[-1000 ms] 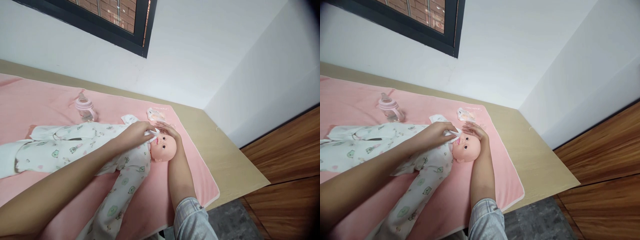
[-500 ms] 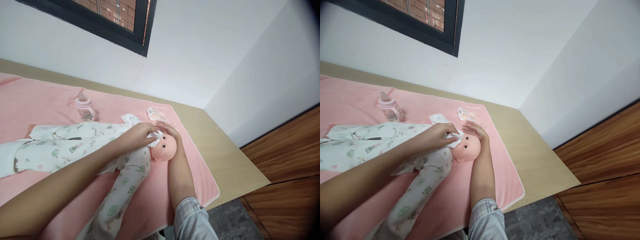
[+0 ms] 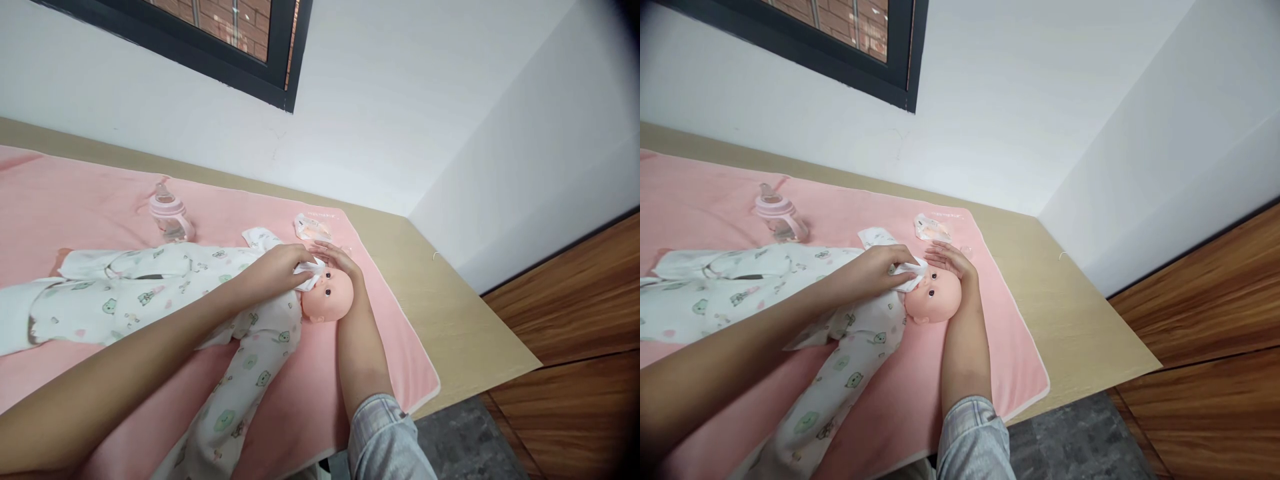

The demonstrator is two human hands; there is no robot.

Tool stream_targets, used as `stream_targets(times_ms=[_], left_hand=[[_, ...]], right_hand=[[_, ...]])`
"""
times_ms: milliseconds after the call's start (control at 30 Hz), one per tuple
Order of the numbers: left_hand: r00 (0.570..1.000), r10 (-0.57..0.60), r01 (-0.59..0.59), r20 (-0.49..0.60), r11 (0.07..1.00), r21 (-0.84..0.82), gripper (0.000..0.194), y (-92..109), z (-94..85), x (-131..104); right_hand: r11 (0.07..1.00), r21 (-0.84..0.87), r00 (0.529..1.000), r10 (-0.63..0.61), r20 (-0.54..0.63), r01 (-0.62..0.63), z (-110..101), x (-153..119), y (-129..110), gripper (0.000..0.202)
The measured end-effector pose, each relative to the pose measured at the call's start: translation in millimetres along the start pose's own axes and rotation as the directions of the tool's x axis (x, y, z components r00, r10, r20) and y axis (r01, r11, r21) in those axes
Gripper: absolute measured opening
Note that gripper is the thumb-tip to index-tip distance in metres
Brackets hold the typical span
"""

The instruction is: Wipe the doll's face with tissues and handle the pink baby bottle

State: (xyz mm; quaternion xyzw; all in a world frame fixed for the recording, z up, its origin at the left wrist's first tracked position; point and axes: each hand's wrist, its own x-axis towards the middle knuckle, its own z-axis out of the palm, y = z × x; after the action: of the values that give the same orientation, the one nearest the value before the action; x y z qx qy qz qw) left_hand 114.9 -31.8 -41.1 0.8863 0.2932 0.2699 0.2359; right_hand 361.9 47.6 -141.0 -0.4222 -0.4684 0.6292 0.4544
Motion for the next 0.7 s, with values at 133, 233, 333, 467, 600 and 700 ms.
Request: stream_targets(times_ms=[133,233,333,467,600,700], left_hand=[[1.000,-0.009,0.009,0.017,1.000,0.009,0.017,-0.3,-0.8,-0.7],[1.000,-0.027,0.027,0.014,1.000,0.014,0.019,0.3,-6.2,-2.0],[0.997,-0.062,0.062,0.055,0.998,-0.004,0.021,-0.5,-13.8,-2.7],[0.981,-0.138,0.142,0.140,0.990,-0.022,0.020,-1.4,-20.3,-3.6],[0.976,-0.163,0.170,0.147,0.985,-0.033,0.025,-0.1,-19.7,-4.6],[0.979,-0.146,0.157,0.143,0.985,-0.070,0.038,1.1,-19.2,-5.3]], right_hand=[[1.000,0.022,1.000,-0.001,0.012,0.001,-0.6,0.0,0.7,0.036],[0.999,0.032,1.000,0.006,0.008,-0.007,-0.8,0.1,0.9,0.034],[0.999,0.036,1.000,0.014,0.004,-0.014,-1.0,0.8,1.1,0.036],[0.999,0.042,1.000,0.011,0.007,-0.011,-0.1,0.2,0.7,0.039],[0.999,0.052,1.000,0.017,0.006,-0.017,3.1,-3.1,-1.8,0.038],[0.999,0.047,1.000,0.023,0.008,-0.024,5.2,-5.3,-3.8,0.038]])
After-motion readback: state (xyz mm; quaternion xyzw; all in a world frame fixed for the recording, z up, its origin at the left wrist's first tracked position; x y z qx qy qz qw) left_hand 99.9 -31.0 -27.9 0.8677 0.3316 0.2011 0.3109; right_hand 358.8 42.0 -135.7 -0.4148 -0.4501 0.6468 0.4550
